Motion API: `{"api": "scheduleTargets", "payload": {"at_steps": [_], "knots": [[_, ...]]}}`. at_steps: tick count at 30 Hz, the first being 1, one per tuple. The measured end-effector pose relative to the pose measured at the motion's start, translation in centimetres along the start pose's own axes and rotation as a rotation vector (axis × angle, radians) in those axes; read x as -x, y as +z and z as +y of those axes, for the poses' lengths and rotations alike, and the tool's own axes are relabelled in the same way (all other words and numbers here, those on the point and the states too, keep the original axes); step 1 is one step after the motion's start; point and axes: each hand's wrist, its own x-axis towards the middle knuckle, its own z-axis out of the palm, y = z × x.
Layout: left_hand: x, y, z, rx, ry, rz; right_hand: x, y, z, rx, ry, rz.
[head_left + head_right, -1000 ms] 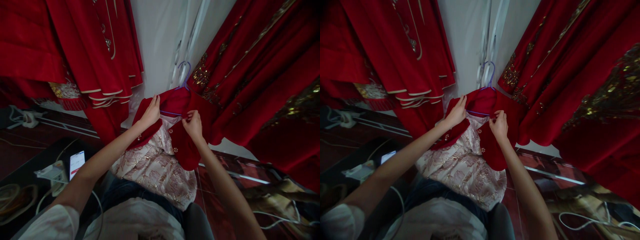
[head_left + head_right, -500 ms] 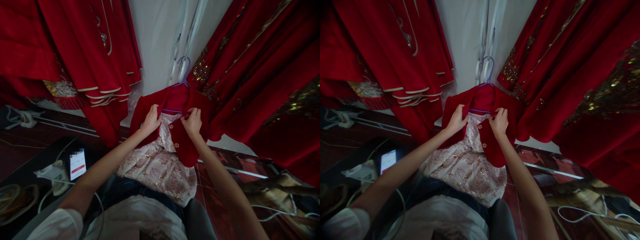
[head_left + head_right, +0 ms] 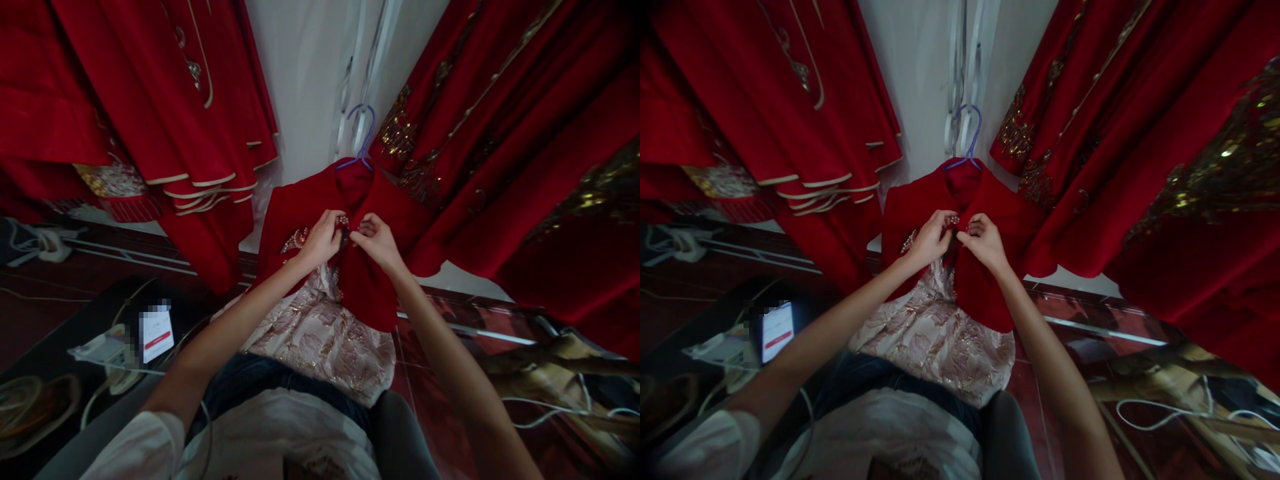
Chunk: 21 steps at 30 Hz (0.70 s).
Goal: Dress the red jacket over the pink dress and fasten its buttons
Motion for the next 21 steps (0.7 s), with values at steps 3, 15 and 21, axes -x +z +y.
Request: {"api": "scheduleTargets", "payload": {"at_steps": [3, 15, 21], "knots": [[0.1, 0.9, 0.6, 0.104, -0.012, 0.041, 0.8, 1.0, -0.5, 0.007, -0.069, -0.008], [1.3, 0.6, -0.1, 0.482, -0.265, 0.322, 1.8, 1.9, 0.8, -0.073, -0.221, 0.095], [0.7, 0.7, -0.1, 0.525, -0.29, 0.288, 0.8, 1.3, 0.9, 0.006, -0.226, 0.012]]}}
